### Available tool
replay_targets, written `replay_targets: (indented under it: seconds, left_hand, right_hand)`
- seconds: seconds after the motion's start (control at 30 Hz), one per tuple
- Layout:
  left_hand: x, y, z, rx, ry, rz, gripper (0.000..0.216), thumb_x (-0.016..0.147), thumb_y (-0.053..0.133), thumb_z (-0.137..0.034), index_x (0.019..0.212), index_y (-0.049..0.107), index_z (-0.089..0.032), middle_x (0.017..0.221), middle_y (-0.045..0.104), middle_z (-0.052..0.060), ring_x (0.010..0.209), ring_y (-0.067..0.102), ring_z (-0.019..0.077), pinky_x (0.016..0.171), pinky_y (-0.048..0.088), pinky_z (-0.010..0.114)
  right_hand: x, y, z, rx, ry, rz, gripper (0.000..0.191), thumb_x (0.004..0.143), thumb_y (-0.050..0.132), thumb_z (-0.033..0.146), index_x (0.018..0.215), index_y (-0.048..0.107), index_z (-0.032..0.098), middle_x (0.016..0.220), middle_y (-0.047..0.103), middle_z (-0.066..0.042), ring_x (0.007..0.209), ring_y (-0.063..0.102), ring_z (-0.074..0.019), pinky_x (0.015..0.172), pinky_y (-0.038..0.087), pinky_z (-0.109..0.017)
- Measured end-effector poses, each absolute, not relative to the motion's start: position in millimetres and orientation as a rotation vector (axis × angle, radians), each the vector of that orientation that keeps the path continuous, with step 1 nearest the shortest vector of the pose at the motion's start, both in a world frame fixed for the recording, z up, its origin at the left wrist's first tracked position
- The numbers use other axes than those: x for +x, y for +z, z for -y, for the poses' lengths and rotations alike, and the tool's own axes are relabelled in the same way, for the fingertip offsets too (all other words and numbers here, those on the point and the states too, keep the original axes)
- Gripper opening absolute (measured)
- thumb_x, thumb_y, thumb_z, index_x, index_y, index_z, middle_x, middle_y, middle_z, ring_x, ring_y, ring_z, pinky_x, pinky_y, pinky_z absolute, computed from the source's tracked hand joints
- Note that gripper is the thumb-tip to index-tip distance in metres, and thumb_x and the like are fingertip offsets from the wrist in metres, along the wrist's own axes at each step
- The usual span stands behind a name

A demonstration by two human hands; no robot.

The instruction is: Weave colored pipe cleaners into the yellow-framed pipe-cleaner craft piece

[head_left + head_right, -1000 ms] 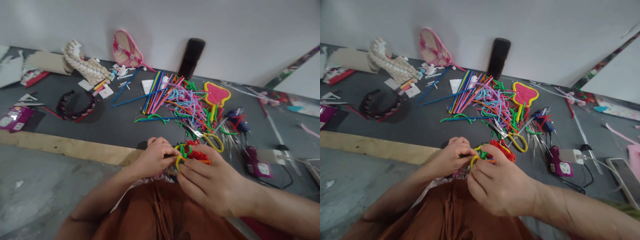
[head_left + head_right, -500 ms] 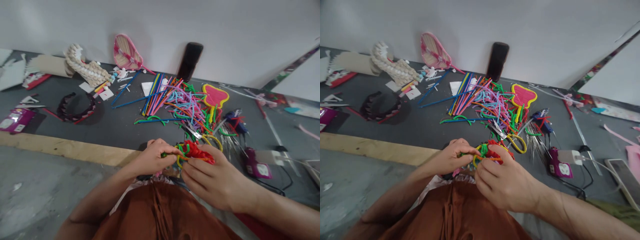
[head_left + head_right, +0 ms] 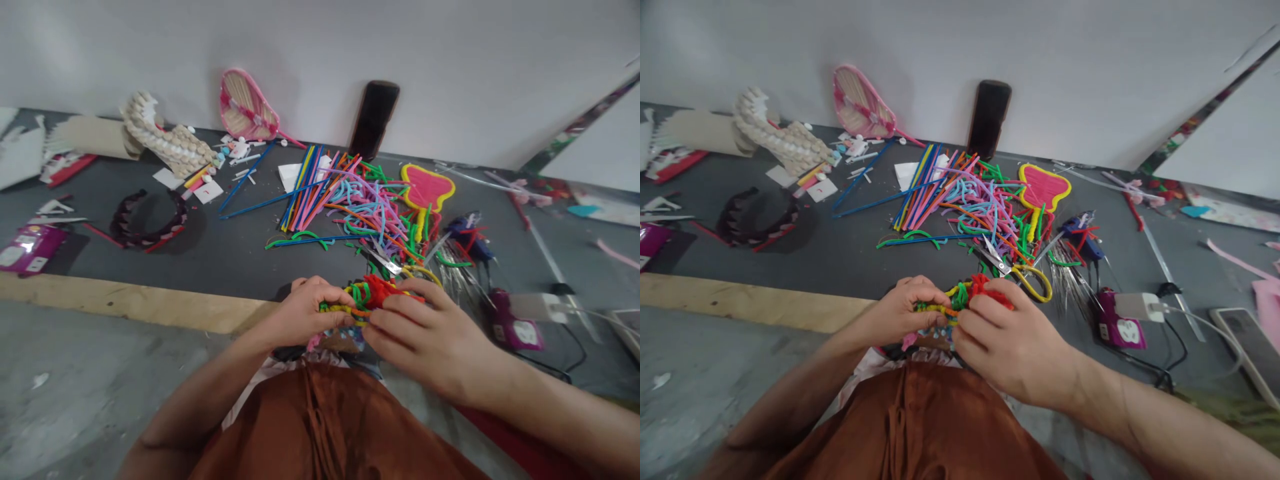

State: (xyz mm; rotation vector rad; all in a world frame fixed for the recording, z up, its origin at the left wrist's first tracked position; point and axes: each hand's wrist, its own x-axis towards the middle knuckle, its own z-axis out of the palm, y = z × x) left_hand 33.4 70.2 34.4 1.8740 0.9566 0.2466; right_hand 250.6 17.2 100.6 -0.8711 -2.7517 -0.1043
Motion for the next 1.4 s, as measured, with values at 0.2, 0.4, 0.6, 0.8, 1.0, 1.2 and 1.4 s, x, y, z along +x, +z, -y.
replay_targets:
  seconds: [0.2,0.4,0.6,0.8,1.0,1.2,1.4]
  left_hand:
    - [31.7,37.9,-68.4,1.957,0.229,-0.921,0.019,0.083,0.069,-0.044,0.095,0.075,-0.030,0.093,0.068,0.000,0.101,0.055,0.0217,0.095,0.031,0.038]
    - [25.4,44.0,-65.0,2.095,0.271,-0.860,0.022,0.090,0.059,-0.045,0.093,0.071,-0.027,0.087,0.065,0.000,0.104,0.050,0.0226,0.094,0.028,0.040]
    - [24.7,43.8,-64.4,2.134,0.300,-0.798,0.021,0.096,0.051,-0.039,0.093,0.065,-0.023,0.091,0.067,0.000,0.103,0.051,0.0202,0.091,0.028,0.037]
    - [25.0,45.9,-63.5,2.186,0.258,-0.767,0.019,0.098,0.048,-0.036,0.097,0.062,-0.023,0.096,0.066,0.000,0.101,0.055,0.0183,0.099,0.023,0.040]
    - [24.1,50.8,-60.1,2.191,0.197,-0.790,0.017,0.098,0.049,-0.033,0.097,0.063,-0.025,0.097,0.067,-0.001,0.100,0.057,0.0176,0.106,0.014,0.045]
    - [22.7,49.0,-63.0,2.183,0.201,-0.803,0.013,0.091,0.058,-0.023,0.102,0.064,-0.025,0.097,0.068,0.000,0.109,0.050,0.0215,0.100,0.023,0.041]
    - [22.8,43.7,-62.6,2.226,0.313,-0.916,0.015,0.088,0.057,-0.017,0.095,0.067,-0.025,0.094,0.072,-0.001,0.108,0.048,0.0226,0.096,0.023,0.043]
  right_hand:
    - [258.7,104.7,-49.6,-1.052,0.667,2.479,0.028,0.096,0.043,0.012,0.119,0.058,0.017,0.109,0.070,-0.008,0.107,0.061,-0.0161,0.089,0.051,-0.029]
    - [245.7,100.9,-71.8,-1.296,1.420,2.401,0.019,0.092,0.045,0.023,0.092,0.063,0.018,0.075,0.065,0.001,0.064,0.056,-0.0108,0.062,0.044,-0.023]
    - [242.8,94.5,-79.7,-1.343,1.908,2.286,0.018,0.080,0.049,0.015,0.089,0.064,0.016,0.072,0.059,0.003,0.058,0.048,-0.0079,0.055,0.039,-0.019]
    - [243.7,89.1,-91.1,-1.206,2.132,2.269,0.017,0.081,0.047,0.020,0.080,0.064,0.017,0.066,0.056,0.004,0.058,0.047,-0.0080,0.055,0.039,-0.018]
    - [236.0,85.3,-90.5,-1.121,2.116,2.434,0.013,0.071,0.048,0.012,0.072,0.059,0.018,0.060,0.053,0.007,0.053,0.047,-0.0076,0.051,0.036,-0.019]
    - [235.4,83.1,-85.7,-1.261,2.059,2.409,0.007,0.074,0.050,0.019,0.070,0.056,0.019,0.062,0.055,0.005,0.056,0.051,-0.0092,0.053,0.038,-0.020]
    - [237.4,82.9,-78.8,-1.308,1.955,2.354,0.010,0.073,0.050,0.017,0.075,0.060,0.018,0.067,0.058,0.003,0.060,0.052,-0.0098,0.055,0.039,-0.019]
